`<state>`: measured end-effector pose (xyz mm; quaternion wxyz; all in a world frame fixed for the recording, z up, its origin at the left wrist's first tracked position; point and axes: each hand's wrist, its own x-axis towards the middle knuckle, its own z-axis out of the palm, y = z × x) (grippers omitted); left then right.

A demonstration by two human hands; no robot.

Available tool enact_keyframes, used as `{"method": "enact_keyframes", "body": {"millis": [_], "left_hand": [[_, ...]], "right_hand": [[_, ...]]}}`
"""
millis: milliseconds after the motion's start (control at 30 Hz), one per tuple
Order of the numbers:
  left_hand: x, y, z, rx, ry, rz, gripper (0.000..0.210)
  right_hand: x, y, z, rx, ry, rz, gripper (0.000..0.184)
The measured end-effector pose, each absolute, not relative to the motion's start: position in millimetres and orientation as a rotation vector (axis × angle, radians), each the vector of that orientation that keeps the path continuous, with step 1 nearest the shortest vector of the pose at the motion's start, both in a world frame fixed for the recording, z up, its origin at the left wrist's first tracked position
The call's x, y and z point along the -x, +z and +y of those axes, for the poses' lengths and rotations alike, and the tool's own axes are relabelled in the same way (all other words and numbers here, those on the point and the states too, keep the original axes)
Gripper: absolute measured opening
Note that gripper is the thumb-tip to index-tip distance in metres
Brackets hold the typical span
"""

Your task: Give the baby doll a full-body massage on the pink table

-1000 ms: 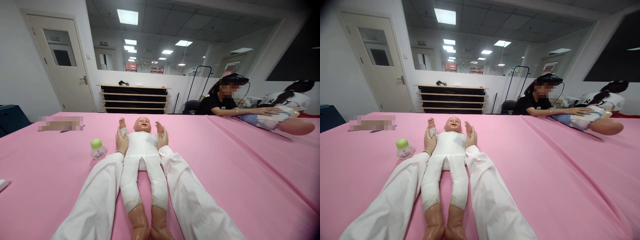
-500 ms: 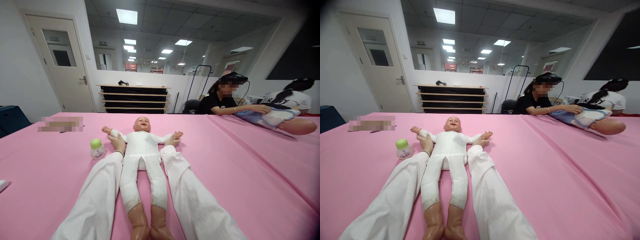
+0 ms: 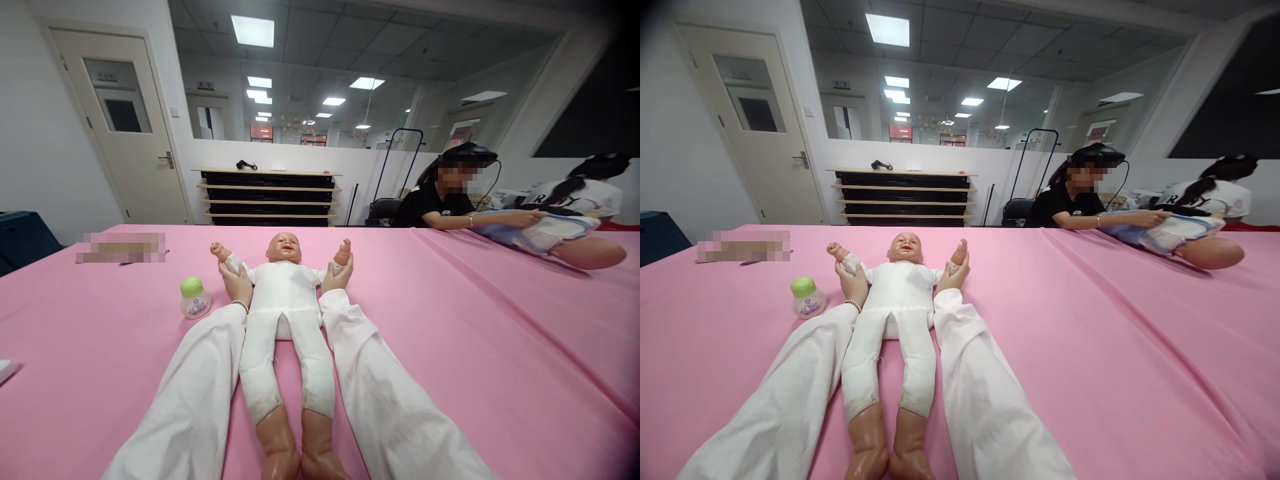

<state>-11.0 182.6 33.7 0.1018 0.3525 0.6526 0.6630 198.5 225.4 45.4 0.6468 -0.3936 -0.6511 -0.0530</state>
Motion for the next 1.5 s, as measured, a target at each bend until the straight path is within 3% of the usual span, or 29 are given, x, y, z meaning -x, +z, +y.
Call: {"method": "enact_keyframes", "body": {"millis": [133, 433, 700, 1500], "left_hand": [[7.3, 38.1, 178.7, -1.286, 1.969, 1.937, 0.064], [5.1, 39.1, 176.9, -1.769, 1.777, 1.841, 0.061], [8.1, 33.2, 184.4, -2.069, 1.697, 1.745, 0.055], [6.9, 38.0, 182.3, -2.213, 1.473, 1.897, 0.062]], "right_hand": [[-204.5, 28.7, 215.3, 0.952, -0.248, -1.426, 0.048], [-198.1, 36.6, 205.4, 0.914, -0.529, -1.838, 0.037], [-197.3, 39.8, 203.3, 0.879, -0.435, -1.937, 0.031], [-195.8, 48.0, 193.6, 0.867, -0.343, -1.966, 0.031]]}}
